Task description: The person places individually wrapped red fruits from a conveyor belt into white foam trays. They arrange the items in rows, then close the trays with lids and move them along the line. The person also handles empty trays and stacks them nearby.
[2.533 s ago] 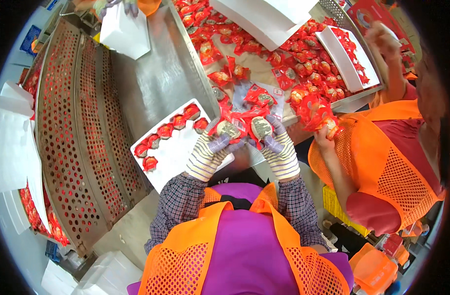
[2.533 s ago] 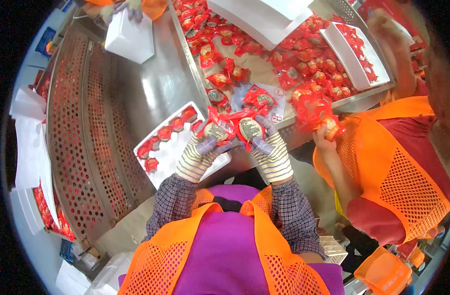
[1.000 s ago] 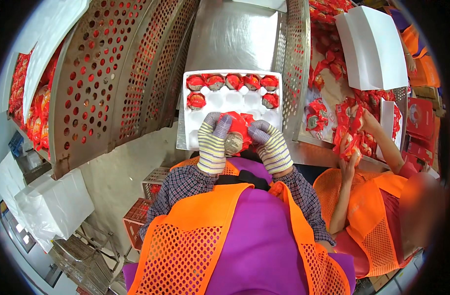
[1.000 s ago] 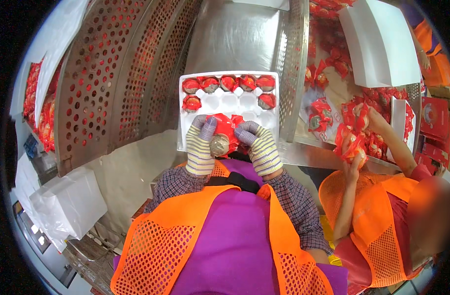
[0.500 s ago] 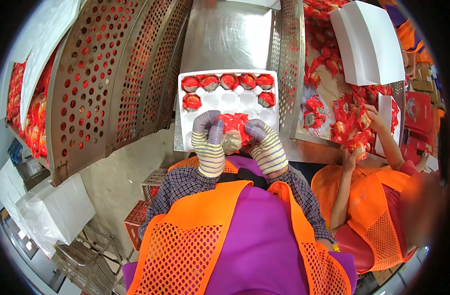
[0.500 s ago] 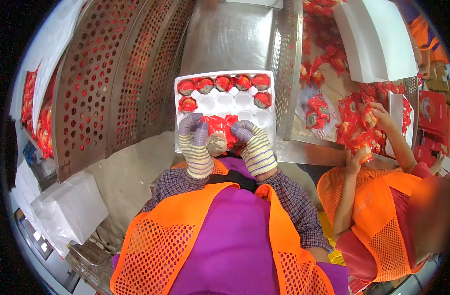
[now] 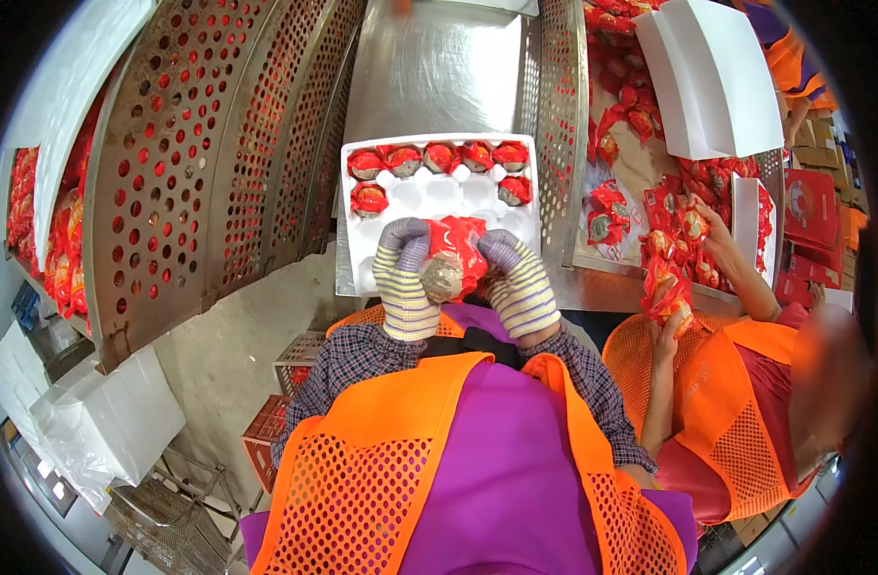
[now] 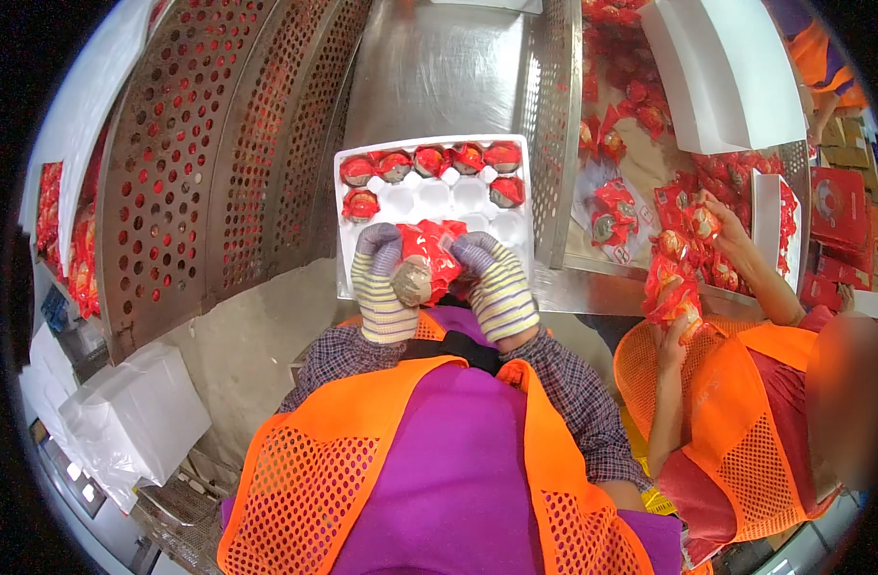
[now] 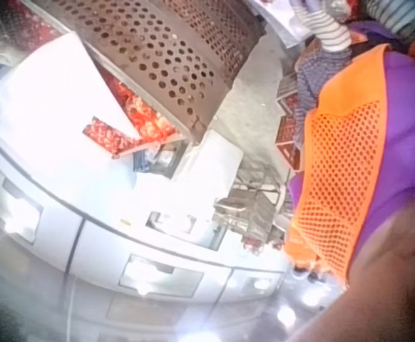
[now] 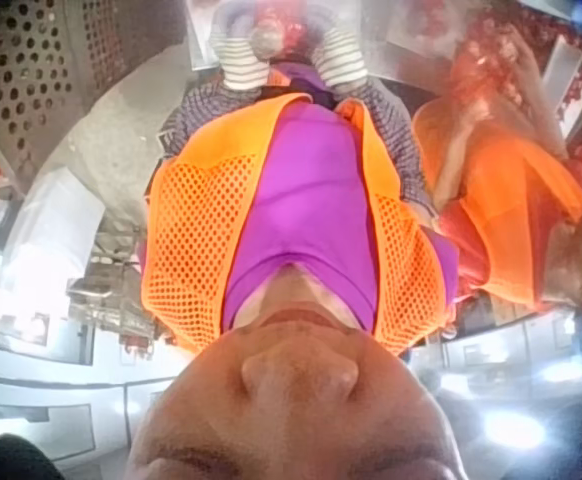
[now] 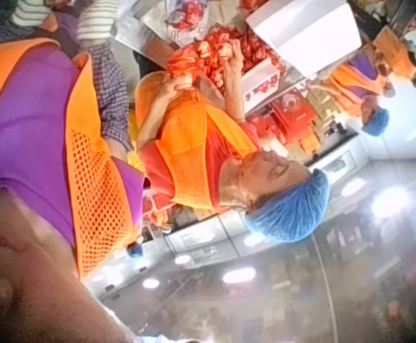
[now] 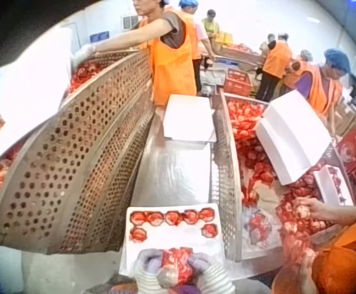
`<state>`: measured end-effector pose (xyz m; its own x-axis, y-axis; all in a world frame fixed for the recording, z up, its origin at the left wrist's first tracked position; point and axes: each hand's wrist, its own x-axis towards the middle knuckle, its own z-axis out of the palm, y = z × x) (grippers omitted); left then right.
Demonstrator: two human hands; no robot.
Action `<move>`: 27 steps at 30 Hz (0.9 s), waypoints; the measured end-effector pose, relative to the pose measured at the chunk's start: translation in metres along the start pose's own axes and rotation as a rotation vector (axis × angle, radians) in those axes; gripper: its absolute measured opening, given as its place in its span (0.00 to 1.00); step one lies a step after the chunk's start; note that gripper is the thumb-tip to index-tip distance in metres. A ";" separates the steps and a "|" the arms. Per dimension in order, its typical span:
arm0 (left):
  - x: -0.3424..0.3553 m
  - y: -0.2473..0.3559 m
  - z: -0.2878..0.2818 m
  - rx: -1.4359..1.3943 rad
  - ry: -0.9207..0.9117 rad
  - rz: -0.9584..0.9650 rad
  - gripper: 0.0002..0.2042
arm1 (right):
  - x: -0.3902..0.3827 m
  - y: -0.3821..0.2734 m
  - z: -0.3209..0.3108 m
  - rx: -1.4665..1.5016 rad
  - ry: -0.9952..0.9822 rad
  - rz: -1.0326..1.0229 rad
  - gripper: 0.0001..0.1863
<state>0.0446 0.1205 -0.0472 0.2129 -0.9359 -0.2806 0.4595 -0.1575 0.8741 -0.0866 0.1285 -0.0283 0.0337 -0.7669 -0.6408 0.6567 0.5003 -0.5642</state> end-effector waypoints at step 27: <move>0.097 0.054 0.001 2.072 -0.540 0.562 0.09 | 0.084 -0.054 0.006 -2.069 -0.218 -0.845 0.23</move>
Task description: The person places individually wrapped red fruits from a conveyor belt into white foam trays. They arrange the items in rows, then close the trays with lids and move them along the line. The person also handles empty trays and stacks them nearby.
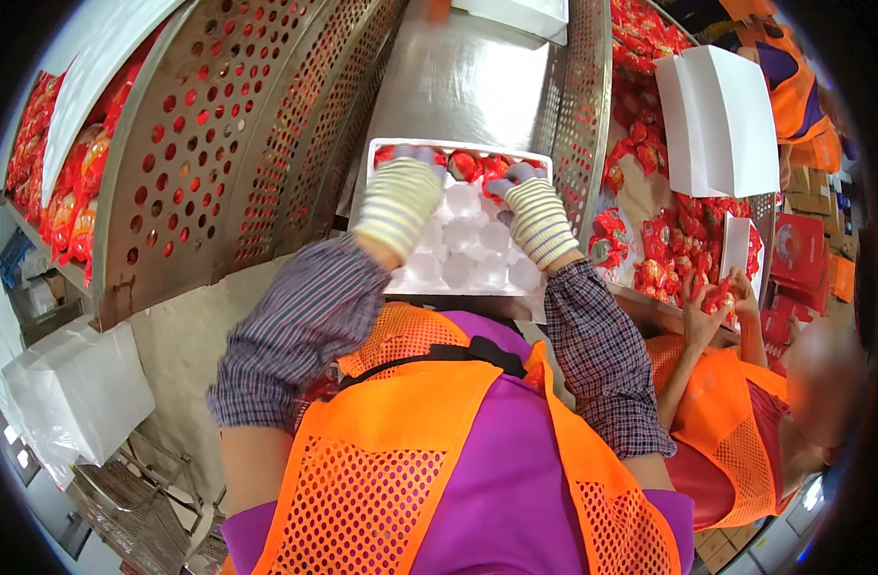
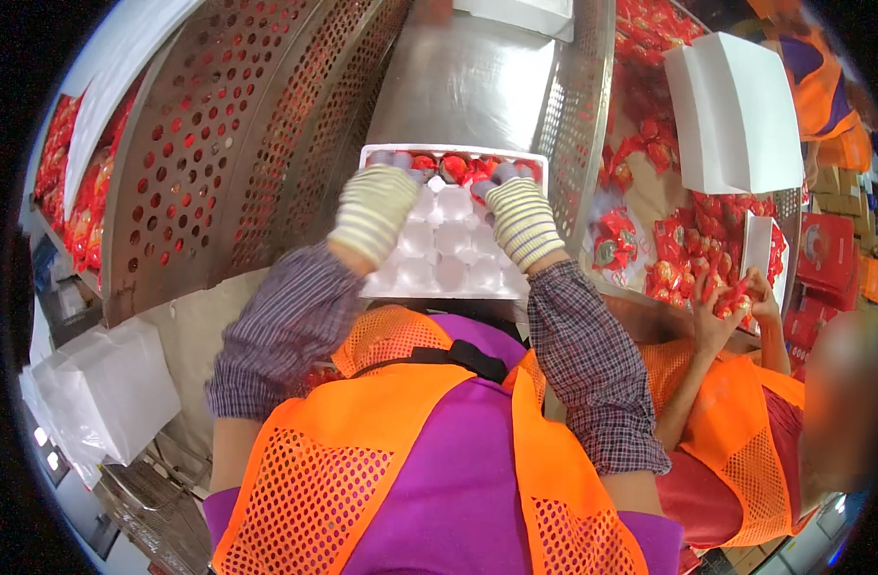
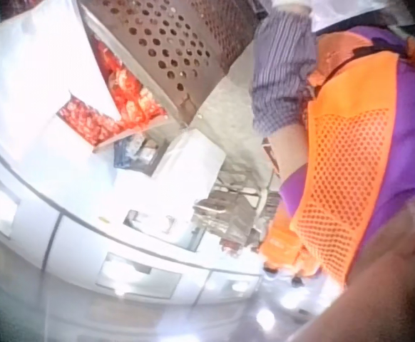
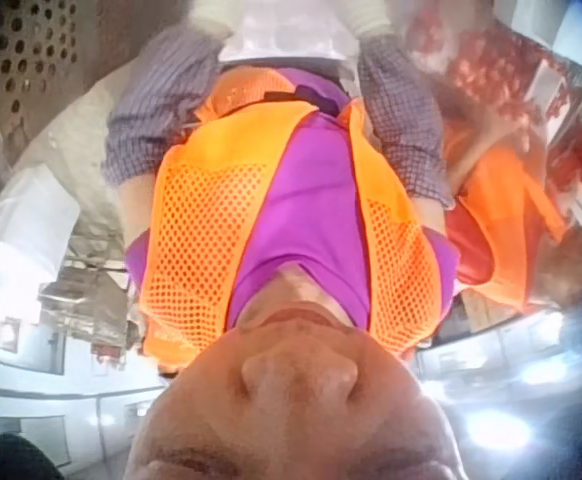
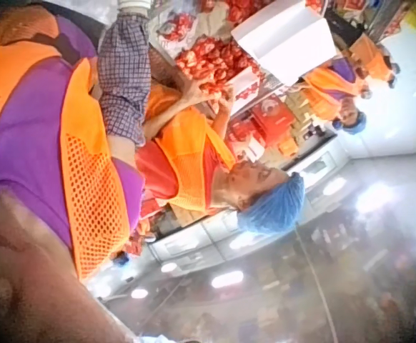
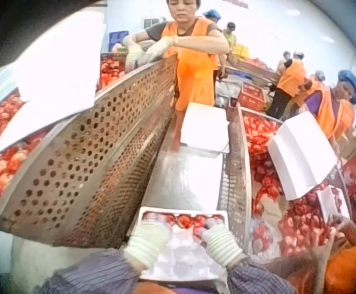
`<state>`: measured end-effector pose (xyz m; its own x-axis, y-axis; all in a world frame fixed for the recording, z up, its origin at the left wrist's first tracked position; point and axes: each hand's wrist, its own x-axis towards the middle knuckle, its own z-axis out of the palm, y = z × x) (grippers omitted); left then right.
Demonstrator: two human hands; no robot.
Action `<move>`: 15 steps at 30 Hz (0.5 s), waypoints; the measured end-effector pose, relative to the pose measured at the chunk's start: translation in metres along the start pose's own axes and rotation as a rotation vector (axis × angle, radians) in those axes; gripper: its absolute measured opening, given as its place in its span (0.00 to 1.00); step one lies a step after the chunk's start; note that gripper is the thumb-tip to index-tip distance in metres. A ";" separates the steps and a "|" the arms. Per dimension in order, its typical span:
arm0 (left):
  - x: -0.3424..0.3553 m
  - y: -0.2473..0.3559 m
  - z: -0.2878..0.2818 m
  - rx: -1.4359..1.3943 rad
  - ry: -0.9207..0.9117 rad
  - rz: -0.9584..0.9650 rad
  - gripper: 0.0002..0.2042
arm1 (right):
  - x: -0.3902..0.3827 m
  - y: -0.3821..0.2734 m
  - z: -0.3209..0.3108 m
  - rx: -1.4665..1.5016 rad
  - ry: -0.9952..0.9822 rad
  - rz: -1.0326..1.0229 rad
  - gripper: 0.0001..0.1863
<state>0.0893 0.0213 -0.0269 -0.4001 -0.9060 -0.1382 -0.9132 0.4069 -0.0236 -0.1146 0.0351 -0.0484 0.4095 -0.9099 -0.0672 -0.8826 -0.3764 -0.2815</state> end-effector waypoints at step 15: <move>0.011 0.015 0.070 -0.102 -0.077 0.176 0.14 | -0.013 -0.001 0.004 0.099 0.142 -0.065 0.20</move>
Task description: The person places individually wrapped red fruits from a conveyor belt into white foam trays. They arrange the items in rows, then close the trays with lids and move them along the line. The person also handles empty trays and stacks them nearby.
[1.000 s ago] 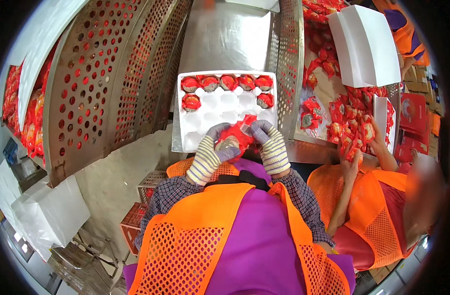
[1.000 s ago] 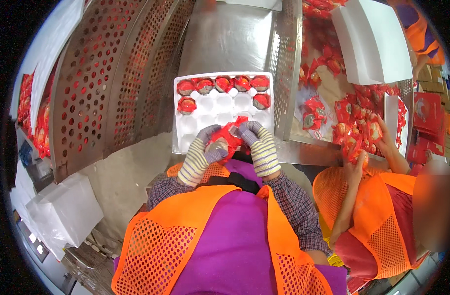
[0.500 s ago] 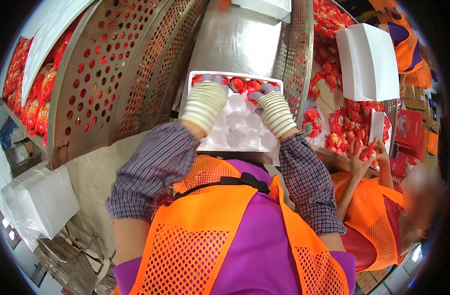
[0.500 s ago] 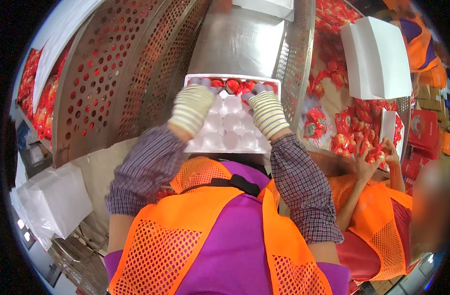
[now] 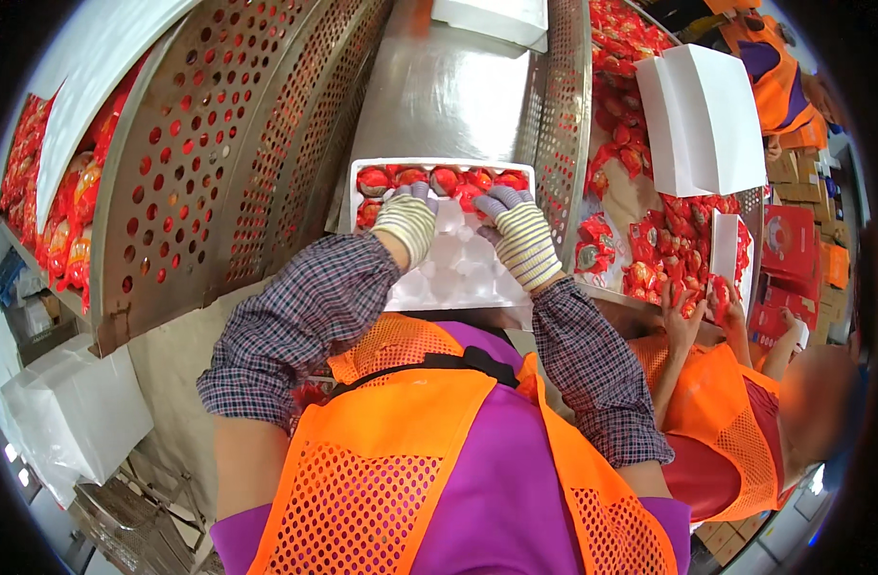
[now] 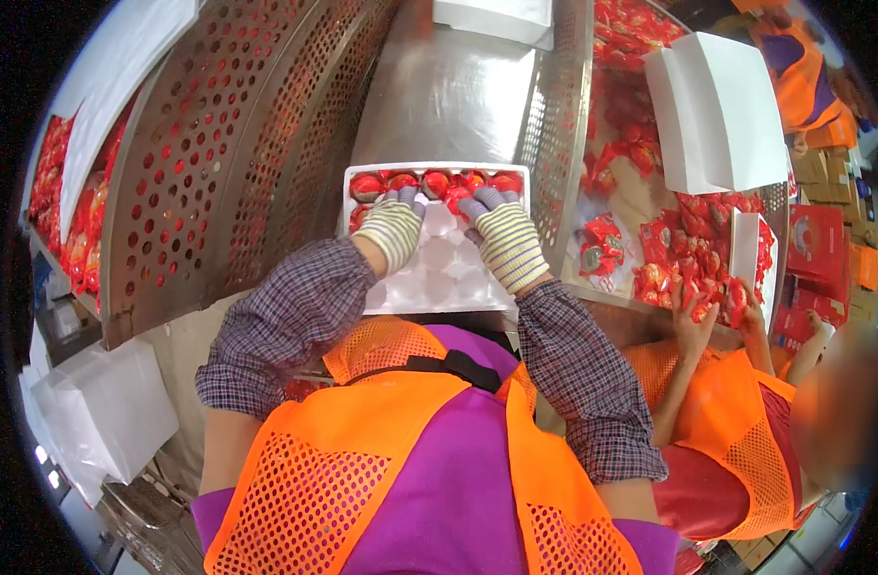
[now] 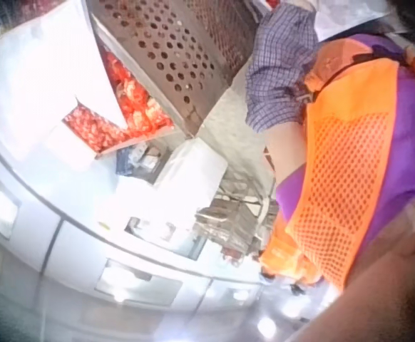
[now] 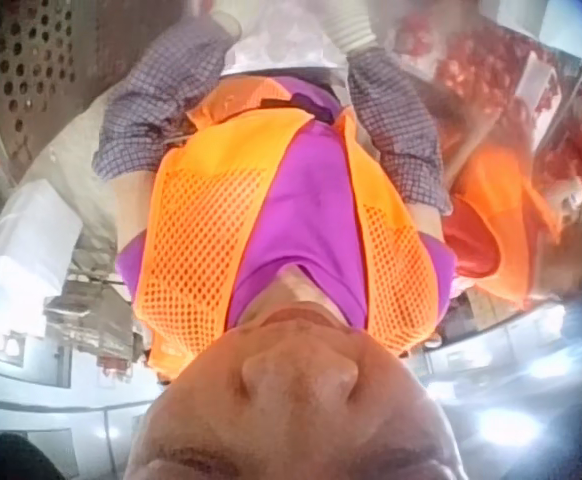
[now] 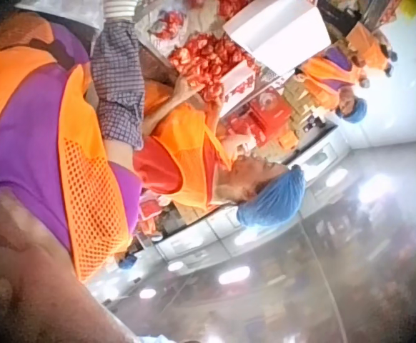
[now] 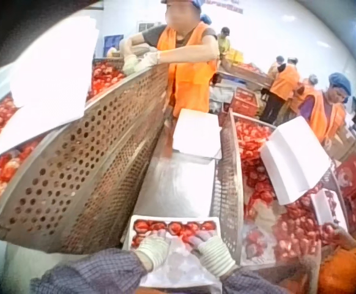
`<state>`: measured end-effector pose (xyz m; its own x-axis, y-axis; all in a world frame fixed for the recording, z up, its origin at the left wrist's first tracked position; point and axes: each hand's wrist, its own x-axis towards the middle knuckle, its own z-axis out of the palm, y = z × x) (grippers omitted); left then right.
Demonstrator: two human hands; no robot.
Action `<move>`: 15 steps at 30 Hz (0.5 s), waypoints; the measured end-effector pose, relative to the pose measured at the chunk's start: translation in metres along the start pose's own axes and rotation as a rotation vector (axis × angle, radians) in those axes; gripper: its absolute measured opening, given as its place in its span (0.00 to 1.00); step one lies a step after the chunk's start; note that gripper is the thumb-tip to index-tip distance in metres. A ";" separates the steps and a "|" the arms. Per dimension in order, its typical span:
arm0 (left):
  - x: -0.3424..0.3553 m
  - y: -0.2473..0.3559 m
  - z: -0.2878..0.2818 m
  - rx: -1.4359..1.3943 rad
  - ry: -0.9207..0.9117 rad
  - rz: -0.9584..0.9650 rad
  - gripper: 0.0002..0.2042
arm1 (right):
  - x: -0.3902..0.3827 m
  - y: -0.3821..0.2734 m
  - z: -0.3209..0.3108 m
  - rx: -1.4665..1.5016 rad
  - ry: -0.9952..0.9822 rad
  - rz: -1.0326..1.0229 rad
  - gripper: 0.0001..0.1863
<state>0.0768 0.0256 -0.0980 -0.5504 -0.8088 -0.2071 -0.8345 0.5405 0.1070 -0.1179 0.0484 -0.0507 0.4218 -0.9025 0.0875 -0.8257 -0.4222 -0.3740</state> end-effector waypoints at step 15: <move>0.009 -0.014 -0.002 -0.029 -0.161 -0.015 0.11 | 0.006 0.021 0.065 0.117 -0.230 0.439 0.20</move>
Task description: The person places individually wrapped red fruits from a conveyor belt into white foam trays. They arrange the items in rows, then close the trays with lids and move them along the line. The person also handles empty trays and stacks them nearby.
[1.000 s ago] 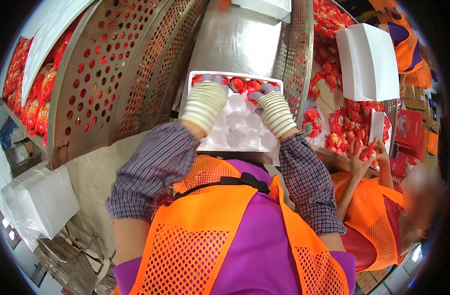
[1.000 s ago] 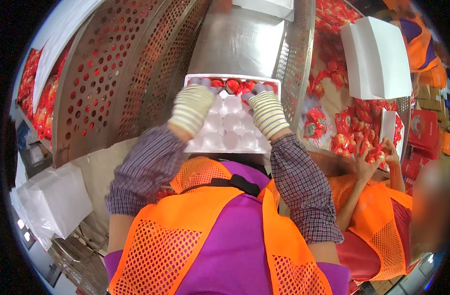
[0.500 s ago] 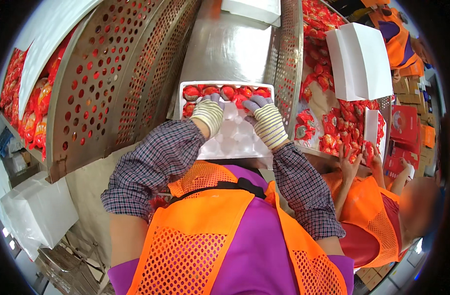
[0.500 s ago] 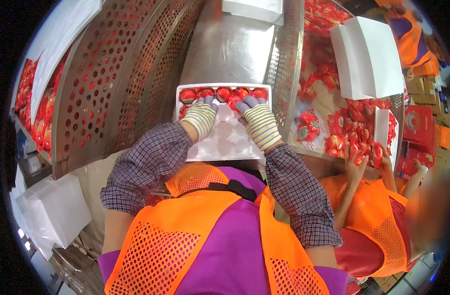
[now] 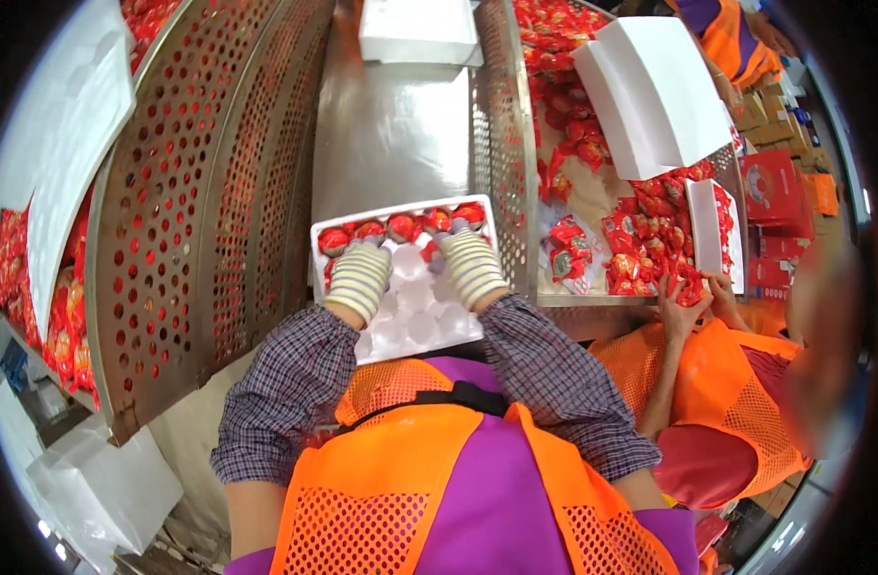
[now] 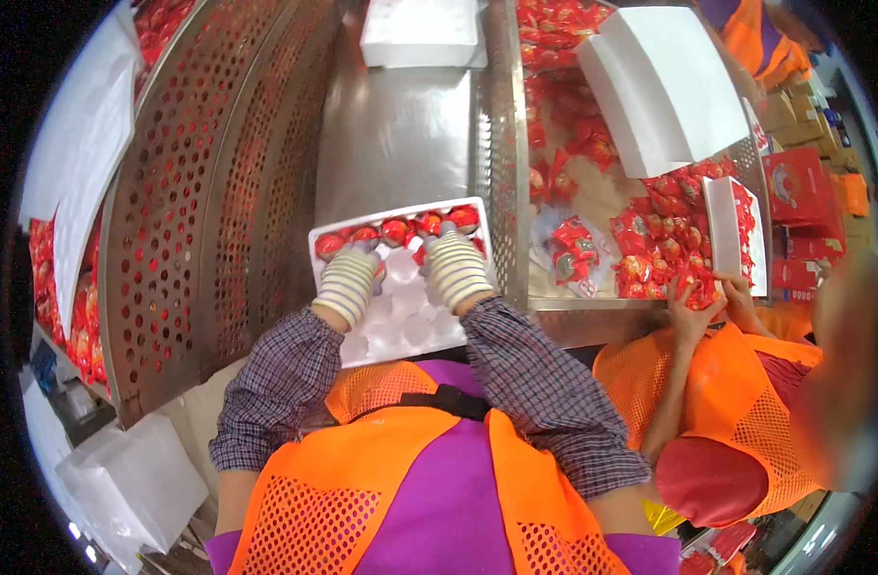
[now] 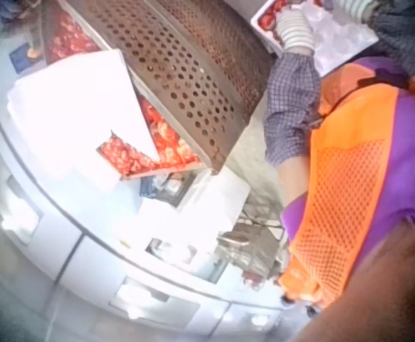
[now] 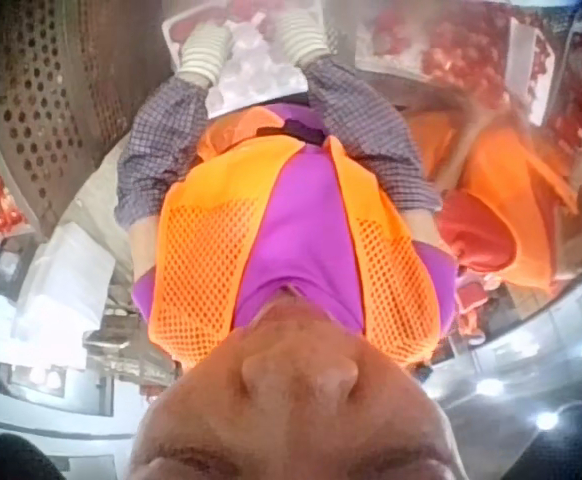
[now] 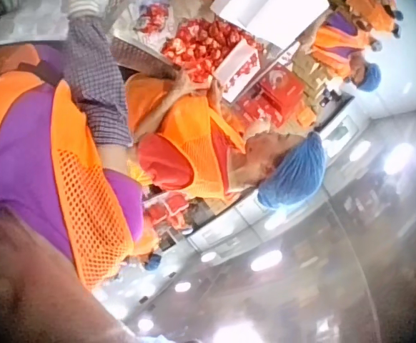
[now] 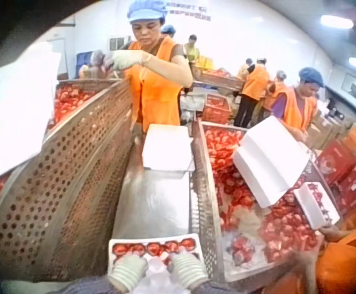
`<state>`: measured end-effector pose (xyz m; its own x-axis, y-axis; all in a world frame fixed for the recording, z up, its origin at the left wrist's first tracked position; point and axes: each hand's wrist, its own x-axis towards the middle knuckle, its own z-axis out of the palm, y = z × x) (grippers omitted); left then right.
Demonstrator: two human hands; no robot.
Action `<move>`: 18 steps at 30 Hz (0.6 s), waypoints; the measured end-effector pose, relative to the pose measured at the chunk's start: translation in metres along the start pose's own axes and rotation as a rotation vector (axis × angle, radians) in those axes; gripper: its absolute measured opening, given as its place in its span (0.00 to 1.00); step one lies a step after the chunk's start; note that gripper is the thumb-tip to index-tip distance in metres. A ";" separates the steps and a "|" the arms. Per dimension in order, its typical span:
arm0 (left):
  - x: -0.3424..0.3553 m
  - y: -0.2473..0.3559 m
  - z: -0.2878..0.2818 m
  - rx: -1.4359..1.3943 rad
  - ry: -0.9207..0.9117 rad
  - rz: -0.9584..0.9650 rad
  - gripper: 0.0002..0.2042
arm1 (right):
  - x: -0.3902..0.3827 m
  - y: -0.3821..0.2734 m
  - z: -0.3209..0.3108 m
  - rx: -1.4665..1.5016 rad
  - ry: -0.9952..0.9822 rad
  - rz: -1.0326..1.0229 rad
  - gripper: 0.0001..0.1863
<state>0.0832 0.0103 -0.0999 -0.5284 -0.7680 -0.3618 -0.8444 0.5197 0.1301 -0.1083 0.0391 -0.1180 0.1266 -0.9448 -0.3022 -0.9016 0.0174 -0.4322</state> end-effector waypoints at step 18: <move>-0.013 -0.008 0.012 0.051 0.195 0.151 0.08 | -0.013 -0.035 -0.024 -0.180 -0.039 0.001 0.11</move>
<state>0.0976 0.0204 -0.1071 -0.6595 -0.7352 -0.1565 -0.7516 0.6484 0.1210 -0.0880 0.0429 -0.0790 0.1384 -0.9314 -0.3366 -0.9608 -0.0439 -0.2736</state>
